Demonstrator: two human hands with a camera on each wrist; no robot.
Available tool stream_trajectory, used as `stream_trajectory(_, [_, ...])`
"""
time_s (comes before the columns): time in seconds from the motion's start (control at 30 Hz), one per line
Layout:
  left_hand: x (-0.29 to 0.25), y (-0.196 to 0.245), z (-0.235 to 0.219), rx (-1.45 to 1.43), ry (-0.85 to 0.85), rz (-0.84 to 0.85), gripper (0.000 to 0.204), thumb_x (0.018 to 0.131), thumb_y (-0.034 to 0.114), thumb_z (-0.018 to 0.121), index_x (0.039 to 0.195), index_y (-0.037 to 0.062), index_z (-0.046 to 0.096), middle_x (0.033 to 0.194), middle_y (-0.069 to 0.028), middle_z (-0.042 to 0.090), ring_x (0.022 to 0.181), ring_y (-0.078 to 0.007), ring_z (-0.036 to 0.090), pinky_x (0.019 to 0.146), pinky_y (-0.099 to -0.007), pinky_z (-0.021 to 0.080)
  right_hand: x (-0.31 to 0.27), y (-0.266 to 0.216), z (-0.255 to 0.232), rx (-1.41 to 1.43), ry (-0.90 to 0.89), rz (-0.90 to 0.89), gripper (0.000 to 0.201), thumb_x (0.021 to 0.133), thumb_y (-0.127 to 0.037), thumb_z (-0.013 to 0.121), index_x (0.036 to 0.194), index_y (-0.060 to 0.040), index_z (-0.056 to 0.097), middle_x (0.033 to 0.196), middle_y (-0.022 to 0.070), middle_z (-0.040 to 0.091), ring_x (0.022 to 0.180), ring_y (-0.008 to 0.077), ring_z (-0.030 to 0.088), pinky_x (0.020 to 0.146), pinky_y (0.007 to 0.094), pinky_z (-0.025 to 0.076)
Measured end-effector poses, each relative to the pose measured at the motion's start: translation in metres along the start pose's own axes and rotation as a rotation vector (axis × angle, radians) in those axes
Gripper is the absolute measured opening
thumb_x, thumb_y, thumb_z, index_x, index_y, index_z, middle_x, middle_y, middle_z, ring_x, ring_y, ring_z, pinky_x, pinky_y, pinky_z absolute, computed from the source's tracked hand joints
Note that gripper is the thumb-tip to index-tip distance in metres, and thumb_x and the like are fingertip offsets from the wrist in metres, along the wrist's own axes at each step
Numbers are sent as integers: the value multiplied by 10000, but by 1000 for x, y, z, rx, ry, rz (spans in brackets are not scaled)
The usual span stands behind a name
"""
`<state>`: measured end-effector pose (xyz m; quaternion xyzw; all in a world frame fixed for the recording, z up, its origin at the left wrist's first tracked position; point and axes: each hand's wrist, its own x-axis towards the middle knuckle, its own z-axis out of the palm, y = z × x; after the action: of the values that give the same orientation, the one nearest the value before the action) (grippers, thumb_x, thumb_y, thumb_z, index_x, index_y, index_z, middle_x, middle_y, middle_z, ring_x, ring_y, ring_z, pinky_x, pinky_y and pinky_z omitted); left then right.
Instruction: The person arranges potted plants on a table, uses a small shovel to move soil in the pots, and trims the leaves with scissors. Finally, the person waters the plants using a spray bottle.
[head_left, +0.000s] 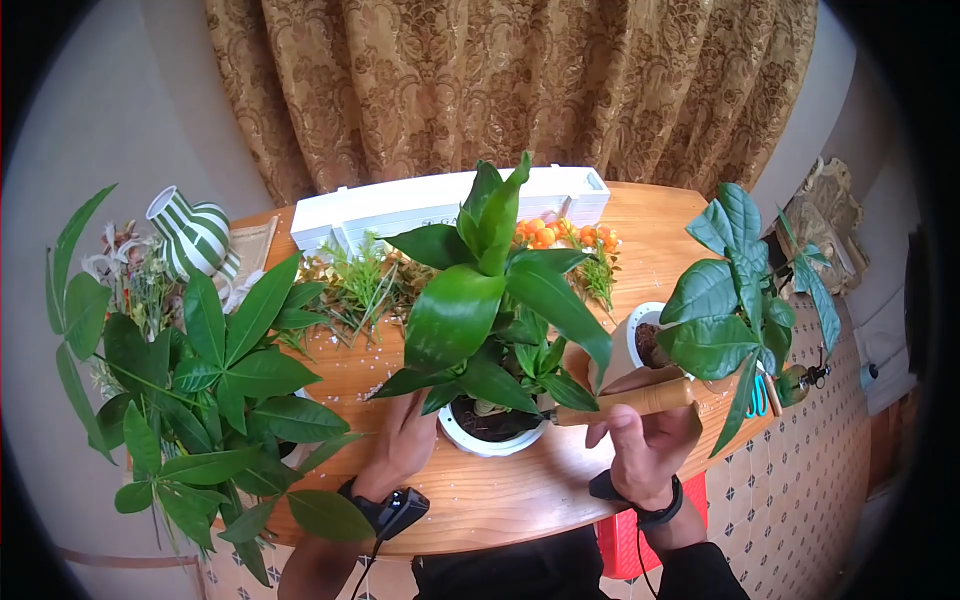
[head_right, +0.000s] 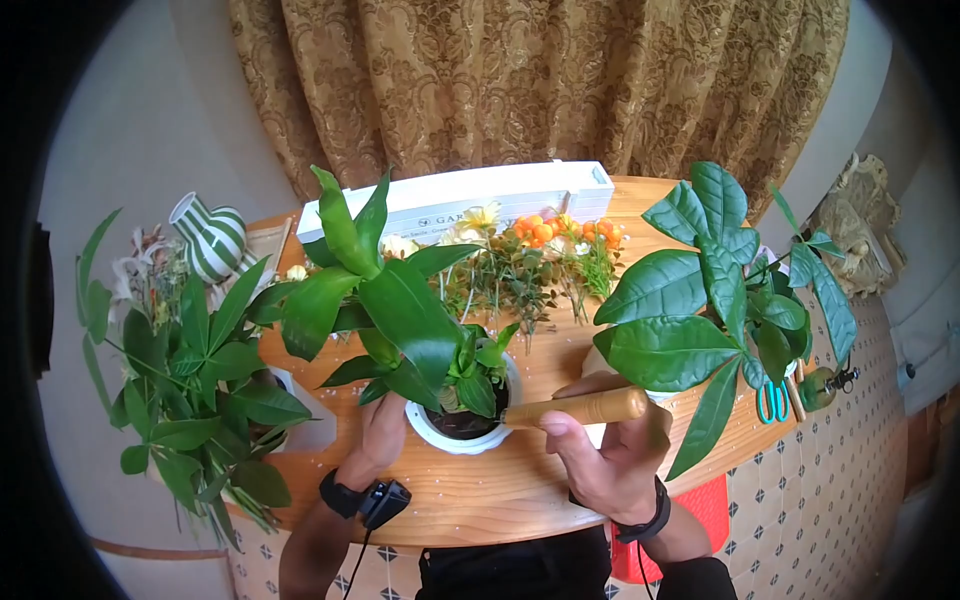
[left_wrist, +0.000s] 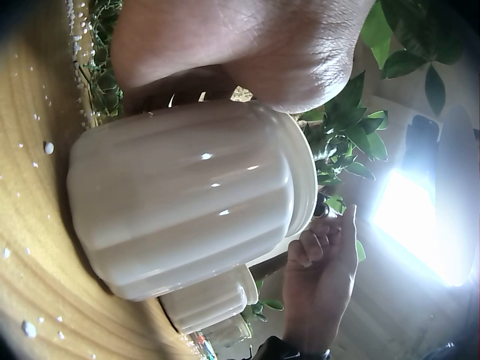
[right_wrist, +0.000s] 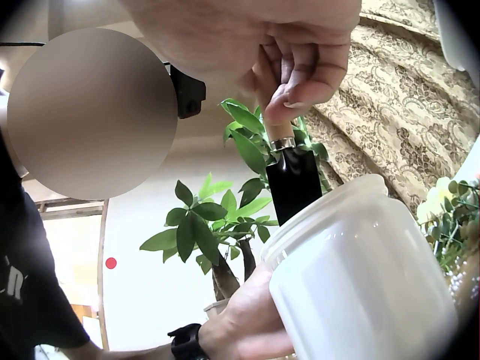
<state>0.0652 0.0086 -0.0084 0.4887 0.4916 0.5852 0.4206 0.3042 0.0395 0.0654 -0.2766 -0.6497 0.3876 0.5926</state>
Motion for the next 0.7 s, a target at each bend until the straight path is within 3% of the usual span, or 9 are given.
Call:
stream_trajectory(0.03, [0,2,0,33,-17,26,330,1094,195,413,1293,-27,554,1226,-58,597,1104,-142,540,981,-307,425,0,0,0,-6,-5,-4,224,908,-65,748,1016,66,602,904,156,664,621,144,612,543,273,487])
stream_trajectory(0.7, [1,-1,-1,30,-25,13,312,1086,184,419,1273,-24,558,1201,-53,599,1073,-134,544,952,-301,434,-1,2,-3,-16,16,-11,228,926,-84,732,1039,69,608,912,158,666,611,157,620,523,283,490])
